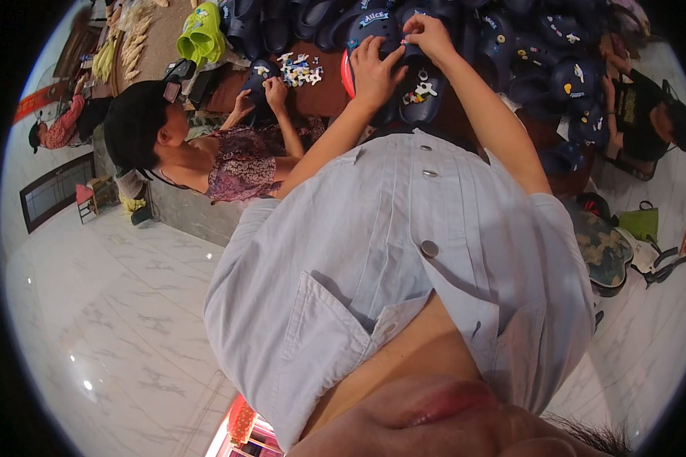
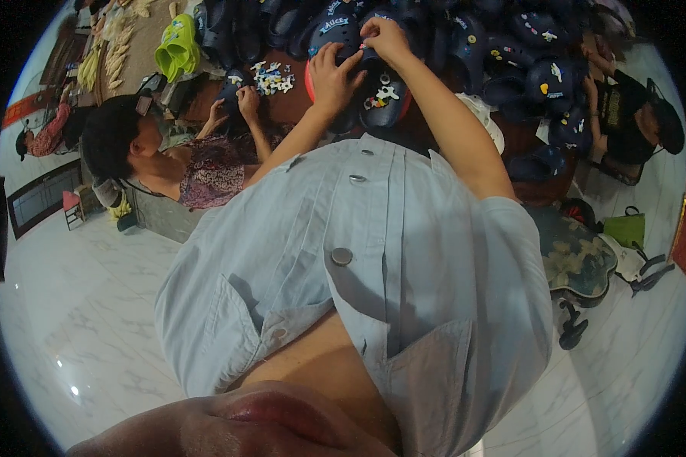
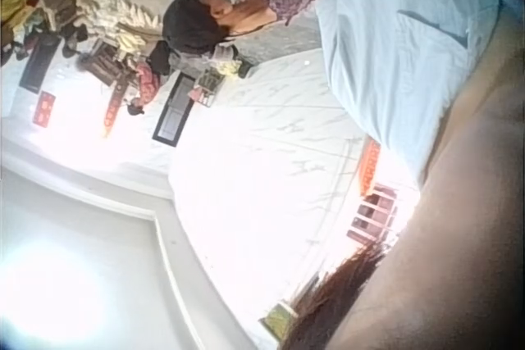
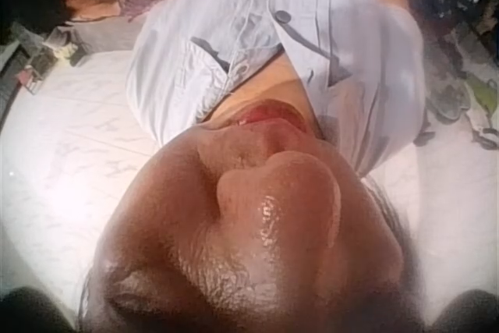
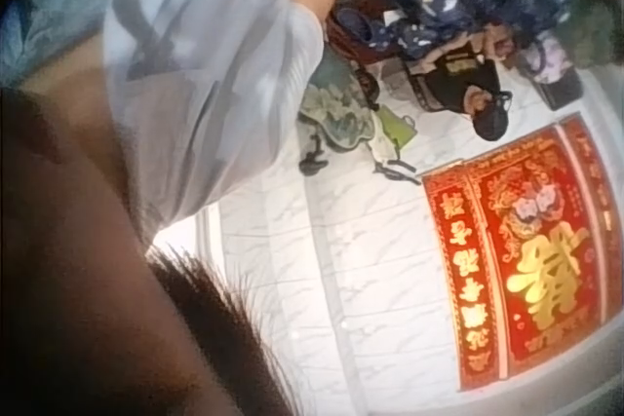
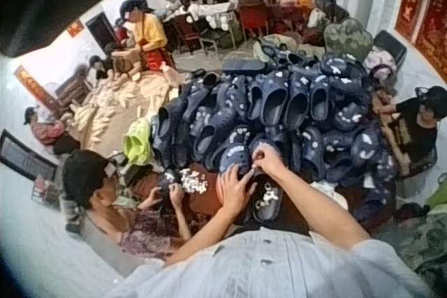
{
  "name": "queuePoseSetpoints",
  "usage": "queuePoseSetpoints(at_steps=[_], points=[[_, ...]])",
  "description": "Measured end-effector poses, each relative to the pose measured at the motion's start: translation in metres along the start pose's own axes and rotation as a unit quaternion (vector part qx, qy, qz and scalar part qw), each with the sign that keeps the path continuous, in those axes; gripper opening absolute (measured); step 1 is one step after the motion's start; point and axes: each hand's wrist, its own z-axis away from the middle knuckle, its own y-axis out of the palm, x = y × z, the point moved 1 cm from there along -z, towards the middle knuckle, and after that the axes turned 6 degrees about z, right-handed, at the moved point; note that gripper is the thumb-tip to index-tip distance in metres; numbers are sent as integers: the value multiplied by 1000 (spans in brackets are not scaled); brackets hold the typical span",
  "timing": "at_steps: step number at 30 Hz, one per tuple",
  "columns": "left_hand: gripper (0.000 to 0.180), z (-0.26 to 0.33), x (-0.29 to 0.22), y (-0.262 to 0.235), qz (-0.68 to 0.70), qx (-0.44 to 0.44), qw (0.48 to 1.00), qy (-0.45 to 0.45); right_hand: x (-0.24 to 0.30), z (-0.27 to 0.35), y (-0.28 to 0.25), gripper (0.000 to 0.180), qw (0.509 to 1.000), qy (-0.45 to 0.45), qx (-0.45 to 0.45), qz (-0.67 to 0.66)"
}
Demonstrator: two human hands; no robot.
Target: Insert decorative charms into the holes of plastic sandals.
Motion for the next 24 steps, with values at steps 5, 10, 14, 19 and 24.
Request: queuePoseSetpoints(at_steps=[5,10,14,19,24], points=[[49,-5,2,-12,-4,6,1000,4,9,62,-31,11,970,-142,-164,-108],[38,-9,18,-32,122,-32,992,-29,-2,119,-48,12,967,-166,-192,27],[33,0,26,-51,120,-44,990,-59,2,148,-41,14,953,-230,-172,93],[28,20,37,-60,110,-35,988,-102,20,152,-30,19,918,-318,-117,206],[26,25,27,-68,120,-14,984,-128,19,150,-22,27,915,-307,-98,243]])
